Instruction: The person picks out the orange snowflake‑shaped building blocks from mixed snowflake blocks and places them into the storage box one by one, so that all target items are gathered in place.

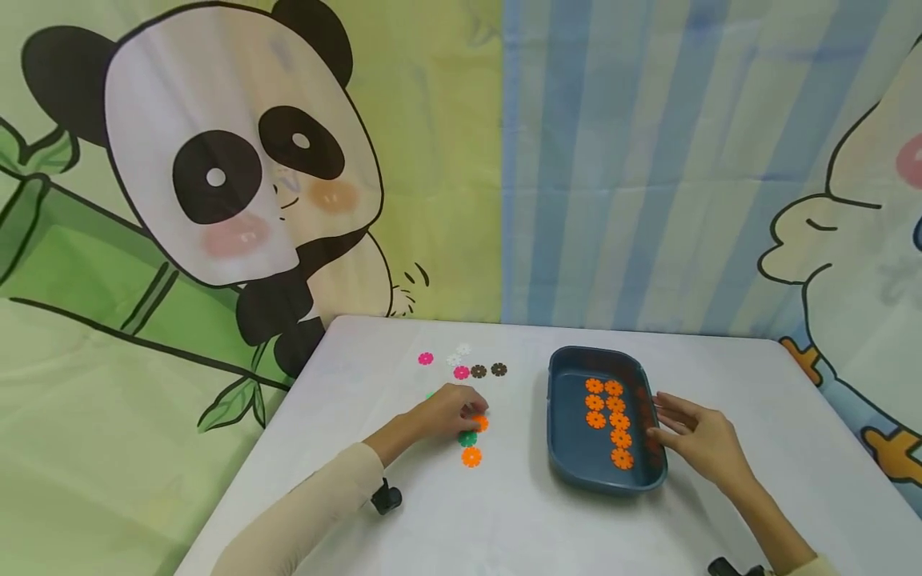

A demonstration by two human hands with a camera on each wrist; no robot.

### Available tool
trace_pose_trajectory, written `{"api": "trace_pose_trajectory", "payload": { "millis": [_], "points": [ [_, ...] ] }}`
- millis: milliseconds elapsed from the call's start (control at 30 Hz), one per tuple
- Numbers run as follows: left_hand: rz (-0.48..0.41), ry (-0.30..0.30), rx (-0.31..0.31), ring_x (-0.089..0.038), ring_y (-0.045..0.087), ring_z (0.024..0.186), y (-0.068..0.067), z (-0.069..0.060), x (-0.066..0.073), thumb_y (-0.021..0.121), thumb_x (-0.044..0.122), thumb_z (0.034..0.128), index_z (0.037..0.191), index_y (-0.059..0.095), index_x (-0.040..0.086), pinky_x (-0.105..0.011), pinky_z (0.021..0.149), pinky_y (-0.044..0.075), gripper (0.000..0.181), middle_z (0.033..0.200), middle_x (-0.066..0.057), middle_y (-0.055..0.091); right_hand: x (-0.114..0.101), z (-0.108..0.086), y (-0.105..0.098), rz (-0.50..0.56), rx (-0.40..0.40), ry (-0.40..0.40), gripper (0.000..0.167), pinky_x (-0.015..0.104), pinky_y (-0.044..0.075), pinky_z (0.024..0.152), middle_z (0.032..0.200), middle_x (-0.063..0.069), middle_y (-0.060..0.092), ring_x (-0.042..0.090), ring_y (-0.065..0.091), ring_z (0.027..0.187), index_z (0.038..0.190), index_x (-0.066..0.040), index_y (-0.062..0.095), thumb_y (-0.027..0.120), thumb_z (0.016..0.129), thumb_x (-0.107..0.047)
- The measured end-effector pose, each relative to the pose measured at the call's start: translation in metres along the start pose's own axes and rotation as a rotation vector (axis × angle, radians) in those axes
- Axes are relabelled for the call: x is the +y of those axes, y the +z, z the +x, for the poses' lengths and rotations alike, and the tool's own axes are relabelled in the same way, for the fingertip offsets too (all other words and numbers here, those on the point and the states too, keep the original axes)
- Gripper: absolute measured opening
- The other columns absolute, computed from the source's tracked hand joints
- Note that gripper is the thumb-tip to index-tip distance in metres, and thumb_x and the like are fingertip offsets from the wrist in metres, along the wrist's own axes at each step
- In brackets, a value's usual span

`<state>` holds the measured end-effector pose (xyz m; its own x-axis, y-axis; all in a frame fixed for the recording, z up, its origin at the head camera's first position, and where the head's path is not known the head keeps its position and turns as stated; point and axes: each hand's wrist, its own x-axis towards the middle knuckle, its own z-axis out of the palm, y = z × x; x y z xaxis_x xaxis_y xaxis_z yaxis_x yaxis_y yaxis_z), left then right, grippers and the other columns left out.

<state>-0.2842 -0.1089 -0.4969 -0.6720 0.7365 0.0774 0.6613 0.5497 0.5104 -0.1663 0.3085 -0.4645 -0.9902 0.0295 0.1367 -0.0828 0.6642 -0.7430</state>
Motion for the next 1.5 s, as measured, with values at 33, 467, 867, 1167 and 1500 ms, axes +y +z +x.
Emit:
{"api": "trace_pose_trajectory", "payload": {
  "millis": [33, 467, 867, 1167, 1500],
  "points": [
    [0.001, 0.006, 0.003, -0.008, 0.063, 0.091, 0.002, -0.002, 0.001, 0.077, 0.016, 0.0853, 0.11, 0.071, 0.005, -0.016, 0.081, 0.05, 0.028, 0.104, 0.0, 0.069, 0.0, -0.001, 0.0, 0.004, 0.0, 0.001, 0.069, 0.021, 0.056, 0.072, 0.125, 0.028, 0.059, 0.03, 0.066, 0.105, 0.139, 0.006, 0.048, 0.079, 0.082, -0.02],
    [0.036, 0.03, 0.026, -0.006, 0.062, 0.084, 0.007, -0.006, 0.002, 0.078, 0.014, 0.0837, 0.106, 0.074, 0.008, -0.014, 0.076, 0.05, 0.024, 0.102, 0.002, 0.07, -0.004, -0.002, 0.001, 0.01, 0.005, -0.011, 0.069, 0.021, 0.056, 0.072, 0.124, 0.03, 0.059, 0.033, 0.065, 0.106, 0.138, 0.008, 0.048, 0.08, 0.082, -0.018],
    [0.075, 0.03, 0.054, -0.008, 0.053, 0.087, 0.01, -0.009, 0.005, 0.076, 0.011, 0.0836, 0.116, 0.065, 0.009, -0.014, 0.078, 0.047, 0.034, 0.102, 0.004, 0.058, -0.003, -0.002, 0.004, 0.003, 0.012, -0.003, 0.068, 0.024, 0.056, 0.073, 0.125, 0.03, 0.059, 0.035, 0.064, 0.107, 0.138, 0.007, 0.048, 0.079, 0.082, -0.017],
    [0.06, 0.111, 0.029, -0.01, 0.054, 0.087, 0.005, -0.006, 0.001, 0.075, 0.004, 0.0824, 0.11, 0.069, 0.009, -0.015, 0.078, 0.047, 0.029, 0.109, 0.002, 0.058, 0.0, -0.002, 0.003, -0.001, 0.015, -0.009, 0.067, 0.022, 0.056, 0.072, 0.124, 0.029, 0.06, 0.033, 0.065, 0.106, 0.138, 0.006, 0.049, 0.079, 0.082, -0.017],
    [0.068, 0.125, -0.036, -0.009, 0.055, 0.088, 0.0, -0.003, -0.005, 0.074, 0.004, 0.0835, 0.11, 0.071, 0.007, -0.013, 0.078, 0.048, 0.027, 0.108, 0.001, 0.059, -0.001, -0.002, 0.004, -0.008, 0.016, -0.007, 0.067, 0.022, 0.056, 0.072, 0.124, 0.028, 0.06, 0.032, 0.066, 0.105, 0.138, 0.005, 0.05, 0.079, 0.083, -0.019]
  ]
}}
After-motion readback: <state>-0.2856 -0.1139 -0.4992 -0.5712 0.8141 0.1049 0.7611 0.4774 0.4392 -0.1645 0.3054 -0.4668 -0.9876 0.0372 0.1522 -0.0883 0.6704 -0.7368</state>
